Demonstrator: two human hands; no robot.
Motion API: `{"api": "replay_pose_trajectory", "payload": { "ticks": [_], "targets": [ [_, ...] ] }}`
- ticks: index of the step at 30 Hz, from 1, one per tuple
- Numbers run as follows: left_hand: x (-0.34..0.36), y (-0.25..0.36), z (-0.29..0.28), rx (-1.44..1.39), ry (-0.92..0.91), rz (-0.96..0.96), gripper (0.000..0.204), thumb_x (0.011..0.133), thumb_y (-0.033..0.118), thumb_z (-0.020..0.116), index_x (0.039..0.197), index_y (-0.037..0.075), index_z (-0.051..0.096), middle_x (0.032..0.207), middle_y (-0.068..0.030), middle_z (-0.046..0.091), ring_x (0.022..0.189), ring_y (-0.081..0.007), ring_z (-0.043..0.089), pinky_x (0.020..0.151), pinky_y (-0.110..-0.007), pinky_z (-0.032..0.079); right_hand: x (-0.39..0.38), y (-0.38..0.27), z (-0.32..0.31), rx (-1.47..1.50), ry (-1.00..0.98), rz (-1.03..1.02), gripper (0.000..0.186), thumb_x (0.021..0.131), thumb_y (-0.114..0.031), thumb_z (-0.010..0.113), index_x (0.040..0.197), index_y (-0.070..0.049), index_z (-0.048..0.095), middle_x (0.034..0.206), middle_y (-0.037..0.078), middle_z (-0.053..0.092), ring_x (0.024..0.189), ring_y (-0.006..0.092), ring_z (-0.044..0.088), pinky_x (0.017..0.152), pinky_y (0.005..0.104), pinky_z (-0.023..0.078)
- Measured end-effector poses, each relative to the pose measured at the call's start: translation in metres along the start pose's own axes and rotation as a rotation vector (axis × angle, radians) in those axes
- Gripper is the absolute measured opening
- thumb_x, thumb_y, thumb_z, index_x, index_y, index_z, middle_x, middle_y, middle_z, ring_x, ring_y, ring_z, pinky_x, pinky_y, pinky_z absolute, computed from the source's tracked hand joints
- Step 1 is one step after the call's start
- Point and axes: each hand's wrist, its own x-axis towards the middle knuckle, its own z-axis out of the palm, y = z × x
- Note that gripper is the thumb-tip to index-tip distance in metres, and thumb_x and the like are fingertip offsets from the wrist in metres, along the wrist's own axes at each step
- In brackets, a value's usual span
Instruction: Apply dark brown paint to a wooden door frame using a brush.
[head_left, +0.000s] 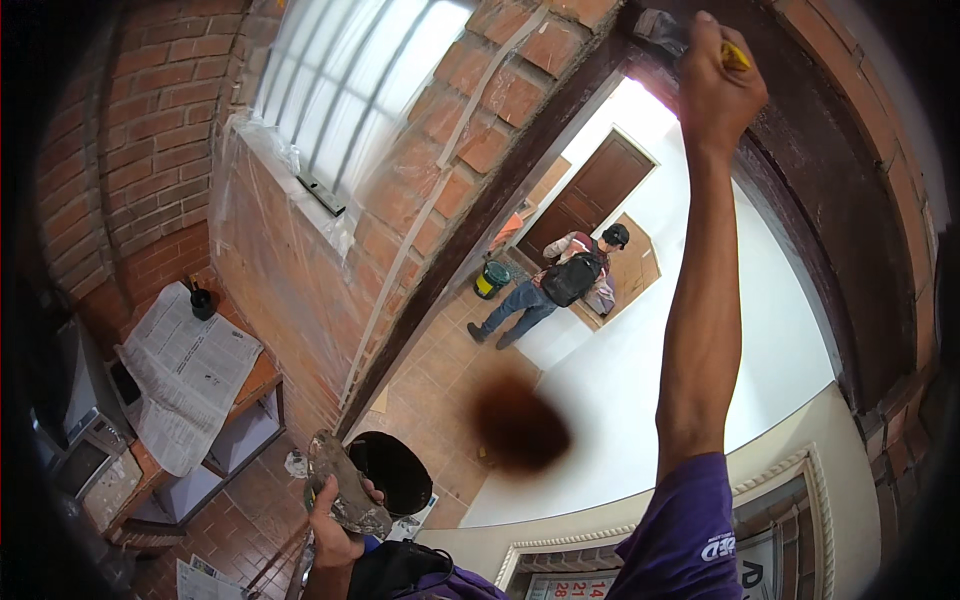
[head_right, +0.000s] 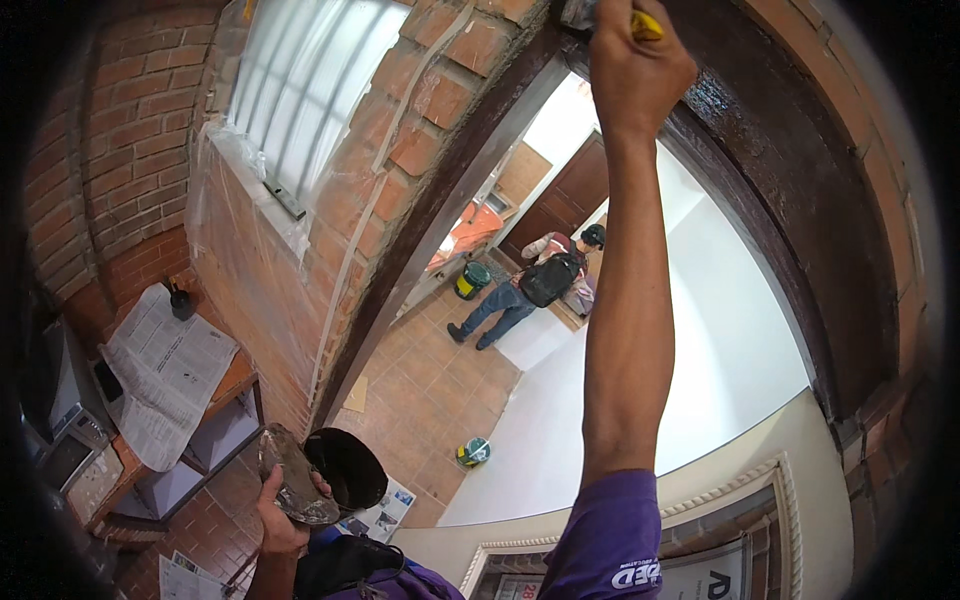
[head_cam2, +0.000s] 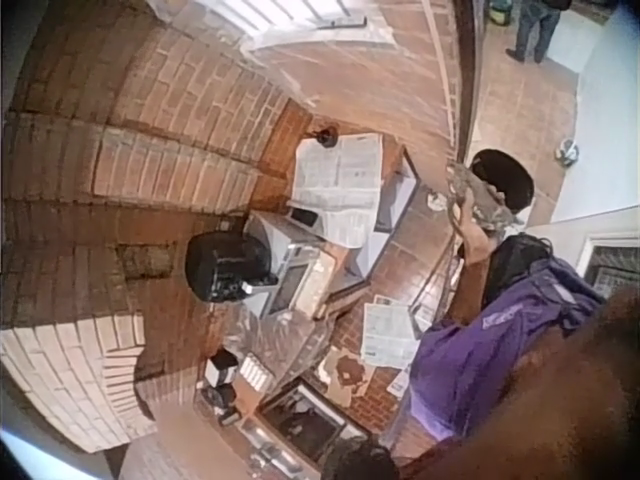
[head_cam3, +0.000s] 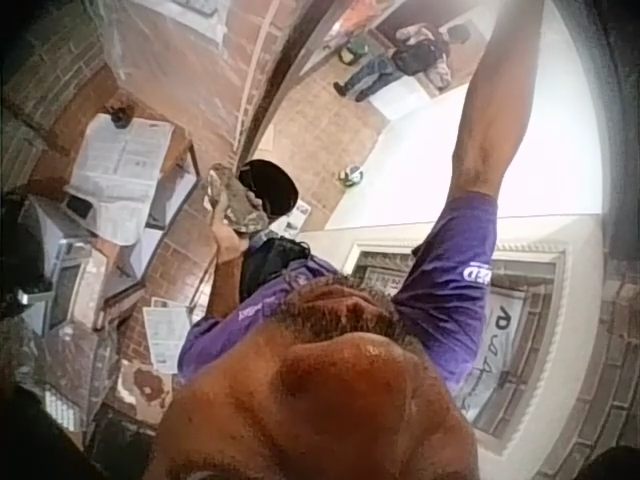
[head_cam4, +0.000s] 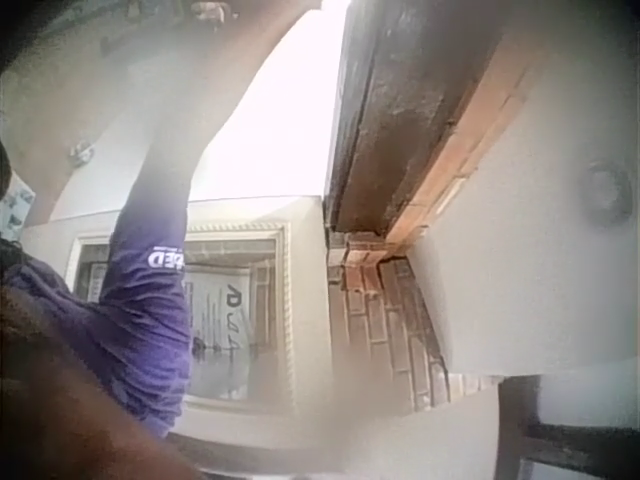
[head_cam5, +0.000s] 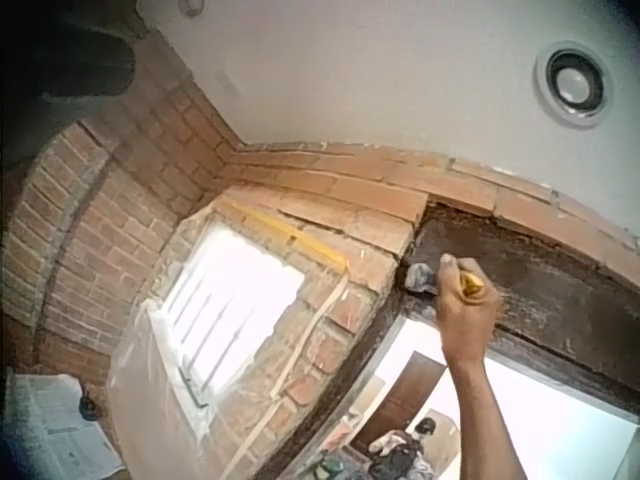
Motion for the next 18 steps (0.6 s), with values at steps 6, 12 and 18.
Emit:
{"api": "replay_pose_trajectory", "payload": {
  "ticks": [6, 12, 18],
  "targets": [
    [0.001, 0.001, 0.001, -0.037, 0.025, -0.032, 0.035, 0.085, 0.035, 0.049, 0.100, 0.003, 0.051, 0.082, -0.0117, 0.058, 0.073, -0.0268, 0.058, 0.070, -0.039, 0.047, 0.002, 0.008, -0.008, 0.031, -0.017, 0.111, 0.020, 0.083, -0.020, 0.060, 0.075, -0.001, 0.063, 0.059, -0.004, 0.053, 0.056, 0.0021, 0.046, 0.051, 0.0183, 0.037],
    [-0.001, 0.004, -0.001, -0.069, 0.064, -0.055, 0.035, 0.085, 0.034, 0.049, 0.101, 0.003, 0.051, 0.083, -0.0120, 0.058, 0.073, -0.0269, 0.058, 0.070, -0.039, 0.047, 0.003, -0.014, -0.012, 0.008, 0.081, 0.124, 0.024, 0.082, -0.020, 0.059, 0.066, -0.002, 0.060, 0.055, -0.005, 0.049, 0.051, 0.0024, 0.042, 0.047, 0.0185, 0.033],
    [0.001, 0.002, 0.005, -0.021, 0.063, -0.048, 0.041, 0.083, 0.037, 0.050, 0.102, 0.000, 0.048, 0.080, -0.0144, 0.057, 0.072, -0.0282, 0.056, 0.068, -0.040, 0.047, 0.004, -0.013, -0.018, 0.030, 0.055, 0.036, 0.025, 0.084, -0.020, 0.059, 0.064, -0.005, 0.057, 0.057, -0.007, 0.044, 0.052, 0.0015, 0.037, 0.047, 0.0183, 0.030]
  ]
}}
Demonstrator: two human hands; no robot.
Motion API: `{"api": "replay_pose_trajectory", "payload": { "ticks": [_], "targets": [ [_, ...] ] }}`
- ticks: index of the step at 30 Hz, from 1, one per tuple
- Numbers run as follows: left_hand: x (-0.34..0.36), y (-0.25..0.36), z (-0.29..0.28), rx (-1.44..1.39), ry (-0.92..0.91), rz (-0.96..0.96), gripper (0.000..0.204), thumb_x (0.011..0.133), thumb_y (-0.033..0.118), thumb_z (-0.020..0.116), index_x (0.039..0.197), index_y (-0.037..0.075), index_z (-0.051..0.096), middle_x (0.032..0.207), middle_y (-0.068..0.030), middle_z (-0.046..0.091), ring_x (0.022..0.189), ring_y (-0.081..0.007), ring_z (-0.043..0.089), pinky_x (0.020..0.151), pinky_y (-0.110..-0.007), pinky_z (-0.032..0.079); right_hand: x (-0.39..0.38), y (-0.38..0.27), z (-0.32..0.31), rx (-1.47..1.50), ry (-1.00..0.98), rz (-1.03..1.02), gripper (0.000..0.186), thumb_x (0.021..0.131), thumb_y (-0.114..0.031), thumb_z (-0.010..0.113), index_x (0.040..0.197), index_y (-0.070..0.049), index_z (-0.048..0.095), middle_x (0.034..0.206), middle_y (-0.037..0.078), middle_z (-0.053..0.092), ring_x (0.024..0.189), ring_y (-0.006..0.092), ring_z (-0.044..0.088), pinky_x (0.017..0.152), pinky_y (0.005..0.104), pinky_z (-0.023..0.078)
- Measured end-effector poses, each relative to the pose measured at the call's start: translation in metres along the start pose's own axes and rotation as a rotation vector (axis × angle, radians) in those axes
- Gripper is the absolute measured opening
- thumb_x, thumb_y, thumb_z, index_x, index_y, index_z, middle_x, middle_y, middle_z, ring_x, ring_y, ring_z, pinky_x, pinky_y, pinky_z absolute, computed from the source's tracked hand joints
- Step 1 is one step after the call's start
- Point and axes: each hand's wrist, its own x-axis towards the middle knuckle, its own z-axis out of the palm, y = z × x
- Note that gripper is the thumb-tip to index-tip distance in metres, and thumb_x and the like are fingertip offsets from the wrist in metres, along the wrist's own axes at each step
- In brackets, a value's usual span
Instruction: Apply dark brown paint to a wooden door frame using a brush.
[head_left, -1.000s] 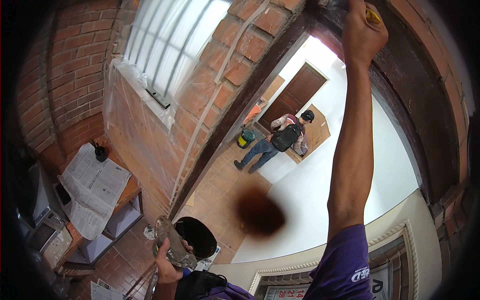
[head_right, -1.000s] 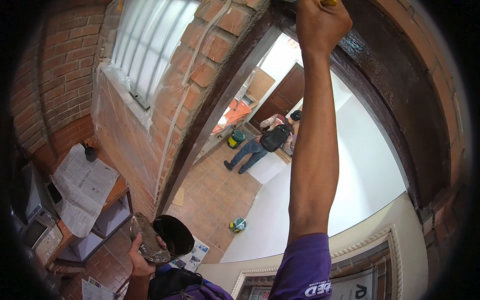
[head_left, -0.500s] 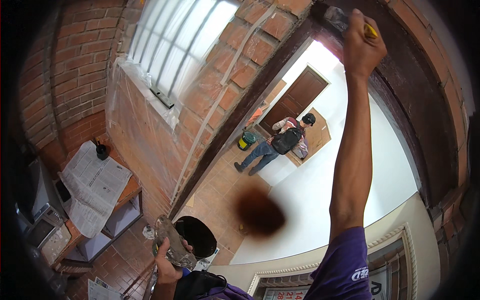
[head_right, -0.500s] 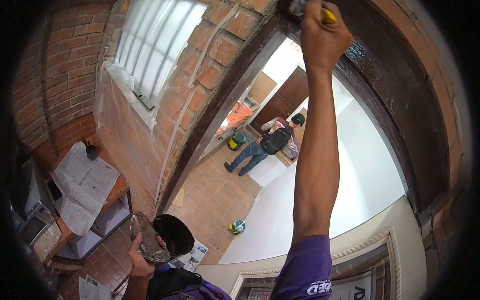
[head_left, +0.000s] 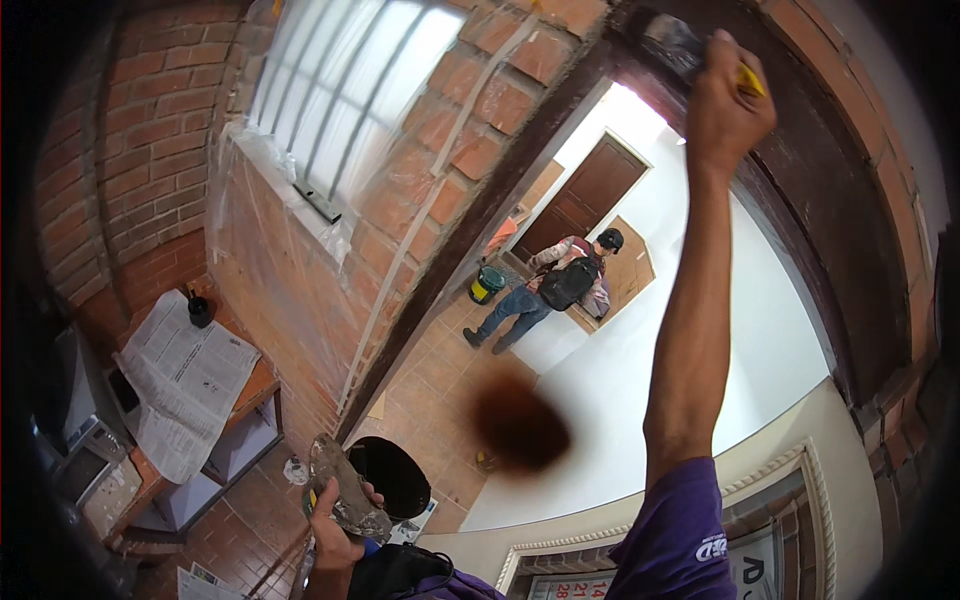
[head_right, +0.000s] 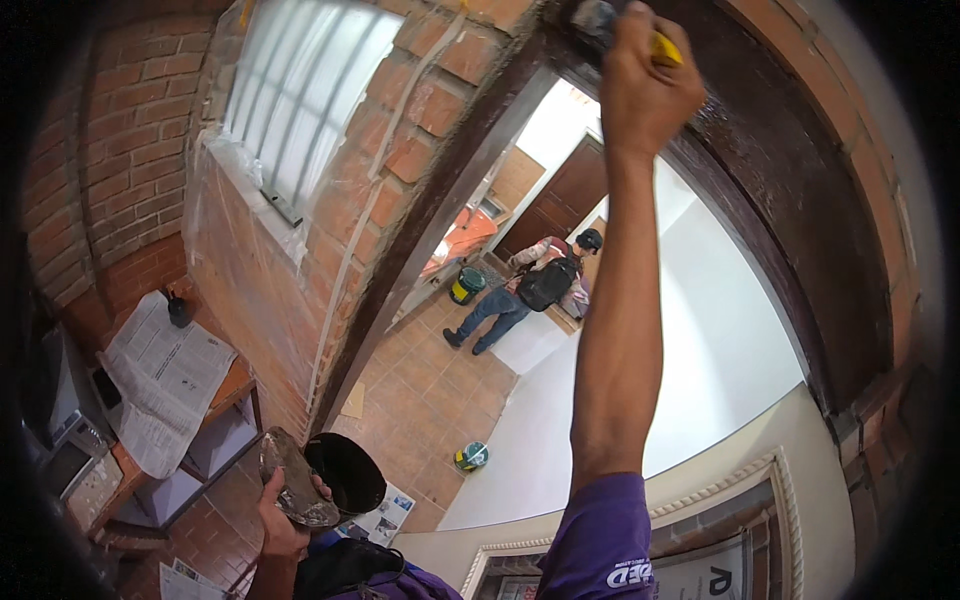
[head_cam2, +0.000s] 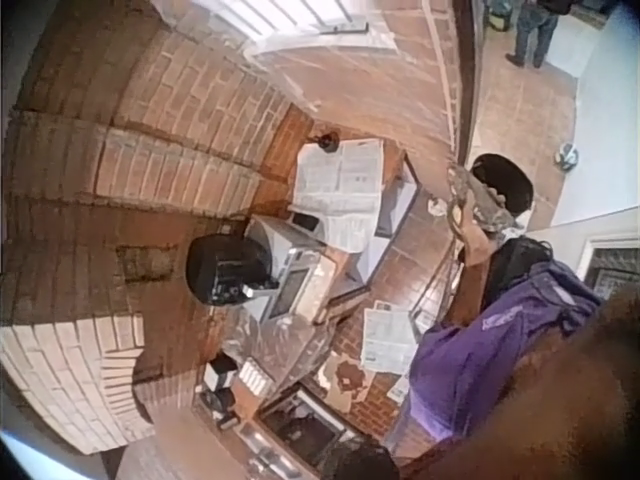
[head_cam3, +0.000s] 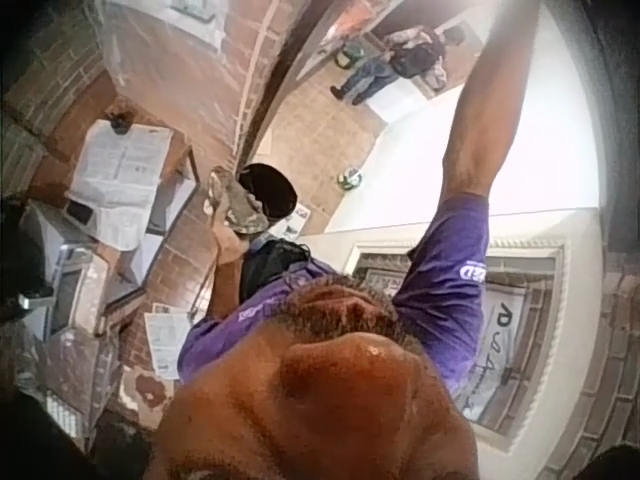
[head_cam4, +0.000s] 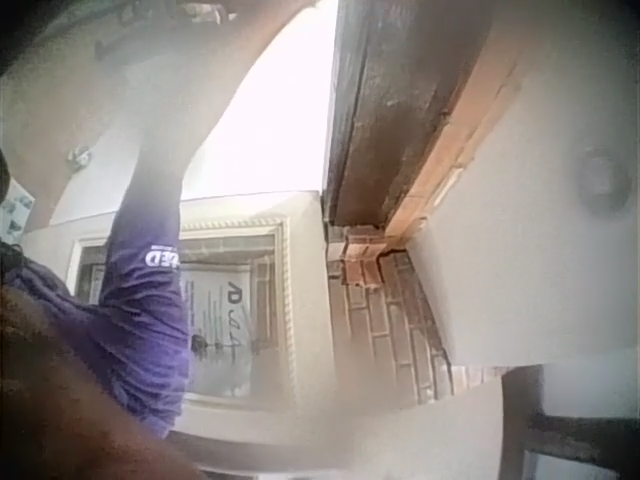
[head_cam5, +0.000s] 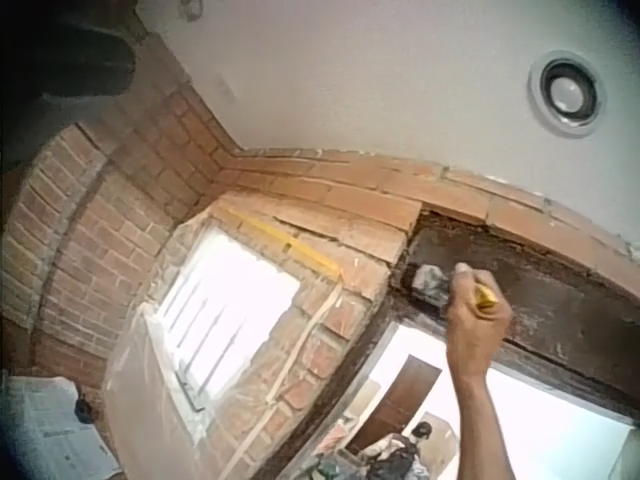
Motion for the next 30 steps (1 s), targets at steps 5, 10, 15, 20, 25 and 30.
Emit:
{"api": "replay_pose_trajectory", "payload": {
  "ticks": [5, 10, 15, 20, 25, 30],
  "targets": [
    [0.000, -0.001, -0.002, 0.001, -0.054, 0.001, 0.043, 0.082, 0.039, 0.051, 0.103, 0.002, 0.048, 0.079, -0.0132, 0.056, 0.072, -0.0273, 0.056, 0.067, -0.040, 0.046, -0.010, 0.009, -0.006, -0.044, -0.043, -0.008, 0.023, 0.084, -0.020, 0.058, 0.068, -0.003, 0.058, 0.056, -0.005, 0.047, 0.054, 0.0020, 0.040, 0.049, 0.0186, 0.033],
    [0.001, -0.003, 0.006, 0.020, -0.046, -0.072, 0.040, 0.082, 0.039, 0.052, 0.098, 0.002, 0.051, 0.080, -0.0134, 0.057, 0.070, -0.0283, 0.056, 0.069, -0.039, 0.047, -0.005, -0.005, -0.080, -0.282, 0.044, 0.004, 0.019, 0.081, -0.019, 0.060, 0.072, -0.002, 0.062, 0.054, 0.000, 0.053, 0.057, 0.0025, 0.046, 0.053, 0.0193, 0.039],
    [0.000, -0.007, 0.019, 0.055, -0.064, -0.106, 0.041, 0.081, 0.041, 0.053, 0.096, 0.002, 0.051, 0.078, -0.0130, 0.057, 0.069, -0.0272, 0.055, 0.069, -0.038, 0.047, -0.004, -0.037, -0.207, -0.507, -0.021, 0.090, 0.017, 0.086, -0.019, 0.058, 0.075, -0.006, 0.062, 0.060, -0.002, 0.052, 0.055, 0.0026, 0.046, 0.049, 0.0168, 0.036],
    [-0.002, -0.013, 0.035, 0.092, -0.071, -0.135, 0.042, 0.083, 0.041, 0.050, 0.097, 0.002, 0.050, 0.079, -0.0132, 0.057, 0.070, -0.0271, 0.055, 0.069, -0.038, 0.046, 0.006, -0.067, -0.299, -0.741, 0.216, 0.055, 0.019, 0.085, -0.017, 0.057, 0.077, -0.001, 0.063, 0.066, -0.004, 0.054, 0.060, 0.0021, 0.044, 0.054, 0.0163, 0.035],
    [-0.006, -0.025, 0.043, 0.170, -0.059, -0.180, 0.046, 0.082, 0.044, 0.048, 0.102, 0.003, 0.047, 0.079, -0.0127, 0.055, 0.068, -0.0263, 0.054, 0.067, -0.039, 0.045, 0.011, -0.056, -0.292, -0.889, 0.157, -0.177, 0.018, 0.083, -0.018, 0.061, 0.083, -0.001, 0.065, 0.063, -0.004, 0.056, 0.061, 0.0024, 0.048, 0.057, 0.0162, 0.039],
    [-0.007, -0.031, 0.040, 0.158, -0.110, -0.210, 0.044, 0.082, 0.043, 0.050, 0.098, 0.002, 0.050, 0.079, -0.0135, 0.056, 0.072, -0.0277, 0.054, 0.070, -0.039, 0.046, 0.006, -0.047, -0.229, -0.659, 0.038, -0.168, 0.017, 0.081, -0.017, 0.062, 0.069, -0.005, 0.058, 0.053, 0.000, 0.050, 0.054, 0.0031, 0.045, 0.050, 0.0178, 0.038]
  ]
}}
